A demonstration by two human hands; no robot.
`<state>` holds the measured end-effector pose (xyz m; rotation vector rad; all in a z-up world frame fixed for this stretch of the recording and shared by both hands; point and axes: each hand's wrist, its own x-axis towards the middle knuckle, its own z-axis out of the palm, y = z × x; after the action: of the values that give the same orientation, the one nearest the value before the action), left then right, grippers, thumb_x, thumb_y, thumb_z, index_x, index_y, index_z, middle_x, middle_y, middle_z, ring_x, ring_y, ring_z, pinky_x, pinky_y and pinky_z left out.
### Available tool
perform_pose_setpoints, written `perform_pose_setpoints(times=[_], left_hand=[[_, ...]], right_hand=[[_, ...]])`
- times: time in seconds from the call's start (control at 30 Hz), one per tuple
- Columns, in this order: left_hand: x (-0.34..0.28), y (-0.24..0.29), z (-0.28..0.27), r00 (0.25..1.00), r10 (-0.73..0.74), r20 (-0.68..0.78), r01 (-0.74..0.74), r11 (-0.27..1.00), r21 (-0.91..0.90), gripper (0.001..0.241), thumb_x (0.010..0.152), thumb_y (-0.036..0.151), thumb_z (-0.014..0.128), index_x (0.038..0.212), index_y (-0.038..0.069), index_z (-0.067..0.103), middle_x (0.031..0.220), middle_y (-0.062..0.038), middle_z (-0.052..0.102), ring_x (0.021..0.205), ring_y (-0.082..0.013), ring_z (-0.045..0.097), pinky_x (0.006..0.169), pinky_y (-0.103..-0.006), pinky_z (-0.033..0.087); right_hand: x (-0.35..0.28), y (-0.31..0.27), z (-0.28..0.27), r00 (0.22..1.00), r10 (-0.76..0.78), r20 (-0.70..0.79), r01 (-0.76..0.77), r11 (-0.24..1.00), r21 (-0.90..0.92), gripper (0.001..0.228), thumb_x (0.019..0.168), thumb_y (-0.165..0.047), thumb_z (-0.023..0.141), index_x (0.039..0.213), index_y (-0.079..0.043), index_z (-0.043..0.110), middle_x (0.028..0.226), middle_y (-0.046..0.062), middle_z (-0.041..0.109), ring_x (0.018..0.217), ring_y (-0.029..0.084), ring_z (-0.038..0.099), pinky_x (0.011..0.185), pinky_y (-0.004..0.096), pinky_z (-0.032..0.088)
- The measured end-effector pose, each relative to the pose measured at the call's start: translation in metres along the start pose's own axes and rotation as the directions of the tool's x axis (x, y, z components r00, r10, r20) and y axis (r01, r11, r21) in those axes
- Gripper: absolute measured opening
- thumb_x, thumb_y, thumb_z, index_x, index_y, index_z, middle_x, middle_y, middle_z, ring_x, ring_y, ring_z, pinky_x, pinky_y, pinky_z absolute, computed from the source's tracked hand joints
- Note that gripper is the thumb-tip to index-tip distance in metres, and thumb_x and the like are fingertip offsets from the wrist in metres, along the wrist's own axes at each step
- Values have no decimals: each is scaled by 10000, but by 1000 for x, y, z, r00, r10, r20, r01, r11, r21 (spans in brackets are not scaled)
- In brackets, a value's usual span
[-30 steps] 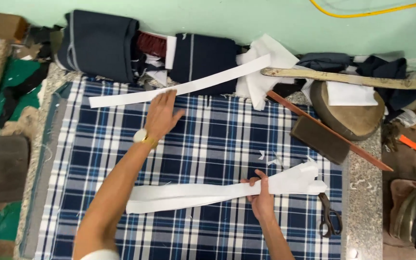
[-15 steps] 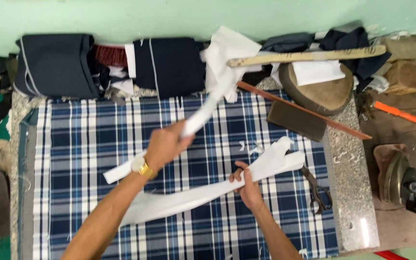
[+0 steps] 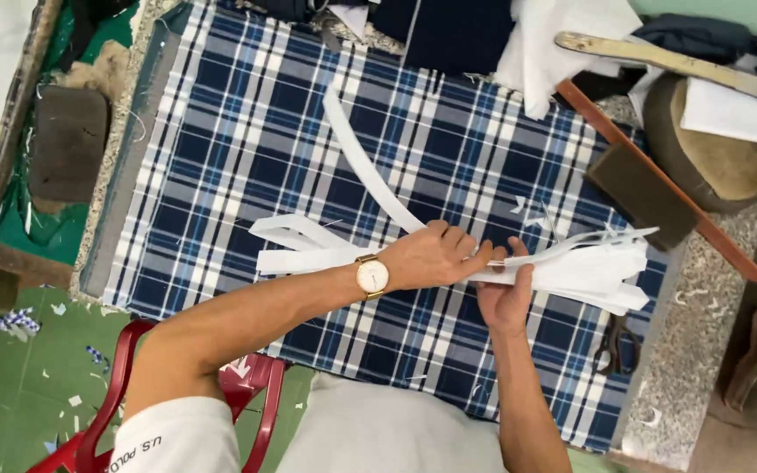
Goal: Cutting, folding, and bundling white fabric strips on a plaid work surface, then pressing them with an iron.
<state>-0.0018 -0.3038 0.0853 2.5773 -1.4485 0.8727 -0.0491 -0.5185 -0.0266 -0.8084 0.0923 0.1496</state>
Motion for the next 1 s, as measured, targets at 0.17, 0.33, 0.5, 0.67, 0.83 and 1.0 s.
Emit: perform_pose_setpoints(times=[0.17, 0.33, 0.5, 0.67, 0.83, 1.0], left_hand=[[2, 10, -8, 1000, 5, 3, -5, 1000, 9, 332, 960, 164, 636, 1271, 69, 572, 793, -63, 512, 618, -203, 563, 551, -331, 490], [5, 17, -12, 1000, -19, -2, 19, 1000, -8, 342, 967, 157, 599, 1296, 65, 575, 799, -75, 524, 620, -220, 571, 548, -346, 482], [3, 24, -15, 992, -90, 89, 97, 992, -78, 363, 972, 144, 593, 1327, 75, 571, 832, -90, 587, 695, -227, 651, 625, -344, 527], [13, 15, -53, 785, -266, 560, 612, 476, -632, 456, 1006, 406, 559, 1329, 88, 614, 1014, -200, 705, 881, -387, 733, 739, -468, 569], [-4, 21, -55, 708, -296, 641, 668, -13, -744, 435, 998, 321, 647, 1323, 32, 630, 1155, -263, 685, 1074, -460, 679, 902, -513, 539], [-40, 22, -36, 440, -297, 847, 711, -461, -531, 453, 1091, 361, 432, 1302, 20, 642, 965, -119, 697, 677, -161, 571, 584, -321, 491]], right_hand=[[-9, -7, -13, 998, -60, 6, 60, 998, 32, 537, 1011, -622, 474, 1364, -221, 426, 927, -18, 448, 796, 129, 514, 578, 244, 455], [-14, -18, -9, 994, -108, 25, 106, 991, 80, 509, 1007, -625, 472, 1314, -220, 440, 859, -22, 357, 749, 139, 449, 557, 252, 423], [-21, -35, 8, 991, -135, -1, 135, 989, 64, 468, 1008, -622, 485, 1252, -223, 481, 771, -59, 412, 785, 132, 562, 579, 241, 480], [-19, -5, -58, 989, -104, -105, 115, 988, 106, 482, 1008, -607, 451, 1233, -195, 564, 660, -42, 474, 701, 197, 624, 530, 265, 539], [-23, -16, -23, 993, -92, -75, 103, 984, 147, 544, 998, -644, 443, 1294, -200, 542, 661, -65, 378, 696, 195, 556, 632, 295, 489], [-30, -29, 25, 995, -85, -62, 91, 990, 109, 554, 1071, -591, 336, 1329, -170, 588, 663, -50, 353, 667, 148, 523, 611, 252, 428]])
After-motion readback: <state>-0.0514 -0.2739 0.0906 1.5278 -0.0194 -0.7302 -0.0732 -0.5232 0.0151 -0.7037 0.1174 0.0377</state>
